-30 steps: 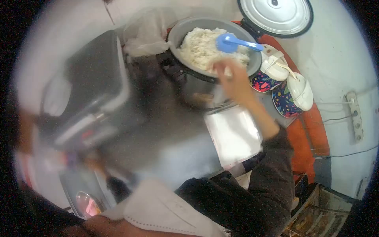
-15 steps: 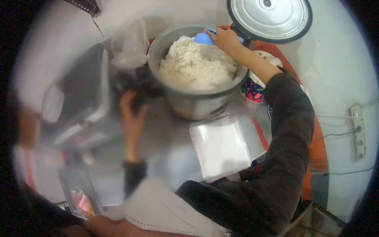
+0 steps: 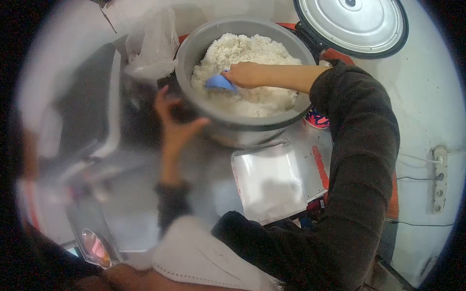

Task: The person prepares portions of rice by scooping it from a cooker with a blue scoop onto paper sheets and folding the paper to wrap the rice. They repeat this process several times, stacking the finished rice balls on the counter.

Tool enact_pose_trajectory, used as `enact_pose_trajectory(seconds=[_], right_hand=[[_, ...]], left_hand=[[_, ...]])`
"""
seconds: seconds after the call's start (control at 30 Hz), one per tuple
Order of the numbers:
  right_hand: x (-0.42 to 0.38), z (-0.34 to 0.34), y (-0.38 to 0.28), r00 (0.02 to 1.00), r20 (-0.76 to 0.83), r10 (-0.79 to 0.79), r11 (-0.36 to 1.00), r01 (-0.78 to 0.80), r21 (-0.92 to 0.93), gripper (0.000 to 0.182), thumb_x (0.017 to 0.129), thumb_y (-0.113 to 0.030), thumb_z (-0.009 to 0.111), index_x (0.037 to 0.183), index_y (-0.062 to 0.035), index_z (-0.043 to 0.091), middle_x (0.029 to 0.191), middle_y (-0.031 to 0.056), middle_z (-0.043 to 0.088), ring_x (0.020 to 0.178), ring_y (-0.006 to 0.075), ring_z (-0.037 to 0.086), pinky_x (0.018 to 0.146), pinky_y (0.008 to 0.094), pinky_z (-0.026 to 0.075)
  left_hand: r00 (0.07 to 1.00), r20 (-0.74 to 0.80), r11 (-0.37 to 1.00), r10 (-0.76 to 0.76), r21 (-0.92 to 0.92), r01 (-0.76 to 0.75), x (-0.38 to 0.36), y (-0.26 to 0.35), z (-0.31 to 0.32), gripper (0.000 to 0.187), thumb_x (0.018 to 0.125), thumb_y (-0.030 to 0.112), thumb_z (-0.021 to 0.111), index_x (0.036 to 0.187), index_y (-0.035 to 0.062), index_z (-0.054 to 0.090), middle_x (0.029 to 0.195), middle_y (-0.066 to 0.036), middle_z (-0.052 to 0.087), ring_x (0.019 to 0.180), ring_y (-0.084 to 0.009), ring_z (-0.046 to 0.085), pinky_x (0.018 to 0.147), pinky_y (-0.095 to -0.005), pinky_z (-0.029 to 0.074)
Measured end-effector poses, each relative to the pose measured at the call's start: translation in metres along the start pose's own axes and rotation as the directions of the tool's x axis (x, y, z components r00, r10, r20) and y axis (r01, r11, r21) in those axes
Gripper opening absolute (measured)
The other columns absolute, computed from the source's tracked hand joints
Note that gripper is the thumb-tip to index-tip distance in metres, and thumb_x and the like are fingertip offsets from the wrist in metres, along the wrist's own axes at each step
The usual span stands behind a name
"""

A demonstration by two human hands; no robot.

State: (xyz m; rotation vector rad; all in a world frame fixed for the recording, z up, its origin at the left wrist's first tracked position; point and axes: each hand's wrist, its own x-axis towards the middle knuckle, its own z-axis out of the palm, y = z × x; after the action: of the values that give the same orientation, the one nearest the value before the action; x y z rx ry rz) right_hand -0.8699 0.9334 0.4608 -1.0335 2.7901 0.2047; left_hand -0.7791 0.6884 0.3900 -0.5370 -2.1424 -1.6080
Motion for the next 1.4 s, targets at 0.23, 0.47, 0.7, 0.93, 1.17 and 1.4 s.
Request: enact_pose_trajectory(seconds=[0.23,0.47,0.7,0.93,1.17,1.4], right_hand=[[-0.013,-0.015,0.016,0.897,0.440,-0.042,0.702,-0.287,0.651,0.039,0.089,-0.016,0.055,0.128,-0.0101,0.051,0.064,0.0125,0.055,0.053,0.0218,0.057,0.051,0.0351,0.048],[-0.008,-0.024,0.014,0.943,0.300,0.142,0.816,-0.283,0.504,0.037,0.088,-0.016,0.054,0.124,-0.0081,0.052,0.068,0.0132,0.057,0.060,0.0237,0.061,0.050,0.0353,0.049],[0.003,0.024,-0.028,0.985,0.045,0.165,0.887,-0.168,0.430,0.051,0.078,0.001,0.052,0.128,-0.0056,0.043,0.079,0.0246,0.062,0.077,0.0395,0.062,0.069,0.0457,0.049],[-0.061,-0.047,-0.068,0.987,0.150,0.066,0.993,-0.080,0.088,0.071,0.072,0.001,0.056,0.138,-0.0096,0.033,0.078,0.0215,0.063,0.075,0.0366,0.063,0.066,0.0439,0.049],[-0.085,-0.075,-0.076,0.991,0.091,0.097,0.995,-0.096,-0.018,0.052,0.076,-0.005,0.056,0.127,-0.0018,0.046,0.085,0.0247,0.063,0.081,0.0363,0.063,0.073,0.0433,0.051],[-0.063,-0.043,-0.058,0.972,0.206,0.116,0.936,-0.176,0.305,0.041,0.082,-0.012,0.058,0.122,-0.0064,0.054,0.094,0.0257,0.063,0.087,0.0396,0.062,0.076,0.0459,0.048]], left_hand=[[0.999,-0.043,0.999,0.032,-0.036,-0.034,0.004,-0.004,0.003,0.081,0.047,0.033,0.090,0.110,0.0121,0.042,0.136,-0.013,0.026,0.132,-0.0351,0.022,0.106,-0.0475,0.026],[1.000,-0.004,1.000,-0.017,-0.003,0.017,0.005,0.002,0.001,0.082,0.048,0.032,0.090,0.110,0.0109,0.041,0.135,-0.013,0.026,0.132,-0.0343,0.022,0.106,-0.0464,0.026],[0.998,-0.032,0.999,0.047,0.006,-0.047,0.004,0.001,0.002,0.083,0.047,0.031,0.091,0.111,0.0103,0.041,0.135,-0.013,0.027,0.129,-0.0321,0.027,0.104,-0.0436,0.031],[0.997,-0.039,0.996,0.070,0.066,-0.068,0.004,-0.002,0.000,0.081,0.047,0.032,0.090,0.109,0.0085,0.043,0.136,-0.012,0.027,0.127,-0.0306,0.031,0.100,-0.0416,0.038],[0.998,-0.045,0.999,0.047,0.001,-0.047,0.006,0.011,-0.002,0.080,0.048,0.033,0.089,0.109,0.0072,0.043,0.138,-0.011,0.027,0.134,-0.0316,0.024,0.102,-0.0422,0.038],[0.994,-0.059,0.993,0.092,0.072,-0.088,0.003,0.011,-0.002,0.081,0.048,0.033,0.090,0.109,0.0082,0.044,0.138,-0.011,0.027,0.135,-0.0332,0.020,0.104,-0.0448,0.035]])
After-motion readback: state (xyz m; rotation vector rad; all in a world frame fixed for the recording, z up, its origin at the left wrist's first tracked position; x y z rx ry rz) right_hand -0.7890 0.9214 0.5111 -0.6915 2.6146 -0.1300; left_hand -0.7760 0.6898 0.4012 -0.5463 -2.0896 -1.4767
